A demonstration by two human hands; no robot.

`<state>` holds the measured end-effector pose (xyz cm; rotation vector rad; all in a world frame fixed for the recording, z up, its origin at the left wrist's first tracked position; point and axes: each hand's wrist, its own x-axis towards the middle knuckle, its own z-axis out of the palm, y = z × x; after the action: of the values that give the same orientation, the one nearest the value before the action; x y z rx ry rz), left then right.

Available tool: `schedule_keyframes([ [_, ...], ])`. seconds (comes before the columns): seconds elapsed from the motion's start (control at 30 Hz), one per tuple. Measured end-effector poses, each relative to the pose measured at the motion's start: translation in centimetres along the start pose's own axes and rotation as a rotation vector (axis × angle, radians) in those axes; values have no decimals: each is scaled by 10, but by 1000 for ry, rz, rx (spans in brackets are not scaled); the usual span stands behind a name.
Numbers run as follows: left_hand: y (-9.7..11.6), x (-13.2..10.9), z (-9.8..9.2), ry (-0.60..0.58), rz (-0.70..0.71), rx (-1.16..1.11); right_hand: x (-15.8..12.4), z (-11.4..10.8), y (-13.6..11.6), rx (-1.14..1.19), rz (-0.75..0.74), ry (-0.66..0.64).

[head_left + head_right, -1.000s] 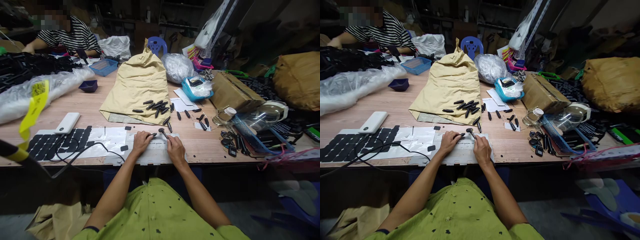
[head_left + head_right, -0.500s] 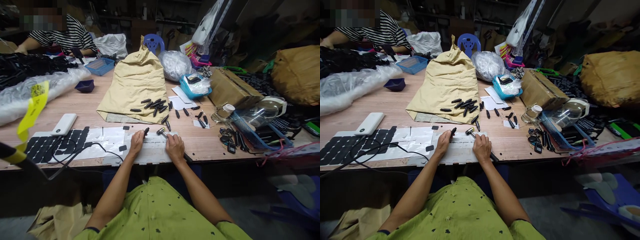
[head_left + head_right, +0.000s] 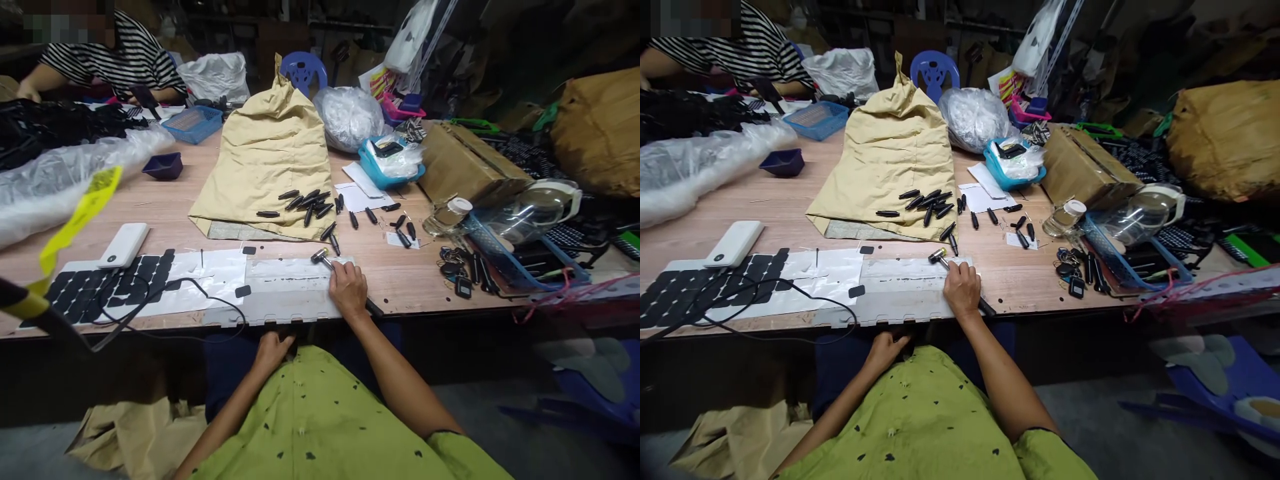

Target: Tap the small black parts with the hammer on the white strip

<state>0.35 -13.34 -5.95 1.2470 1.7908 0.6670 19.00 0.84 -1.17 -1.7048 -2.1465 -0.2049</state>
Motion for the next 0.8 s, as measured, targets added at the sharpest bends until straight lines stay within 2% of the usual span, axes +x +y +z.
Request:
schedule_keyframes([
  [0.1,-5,11,12,20,-38,117,0,-1,-1,-1,-4,2],
  [0.17,1,7,12,-1,11,169,-1,-1,-1,-7,-7,15],
  [0.2,7,3,8,-47,54,179,-1,-1,-1,-10,-8,23],
  [0.3,42,-4,-18,-269,254,61,-3,-1,-2,-17,-17,44],
  [0.37,76,10,-44,-372,339,-61,-3,-1,-2,-24,-23,56],
  [0.4,95,24,-57,-344,325,-61,-4,-1,-2,-27,-25,61],
  [0.43,112,42,-69,-235,295,-25,-4,-1,-2,-29,-28,64],
  [0.53,151,111,-99,293,158,168,-4,-1,-2,-28,-43,75],
  [0.6,160,153,-109,493,53,270,-5,0,-2,-23,-50,83],
  [0.67,159,184,-113,579,36,341,-5,1,-2,-15,-50,86],
  [0.73,154,202,-114,577,66,404,-5,2,-3,-8,-43,83],
  [0.8,150,210,-115,545,68,460,-5,2,-4,-2,-36,73],
])
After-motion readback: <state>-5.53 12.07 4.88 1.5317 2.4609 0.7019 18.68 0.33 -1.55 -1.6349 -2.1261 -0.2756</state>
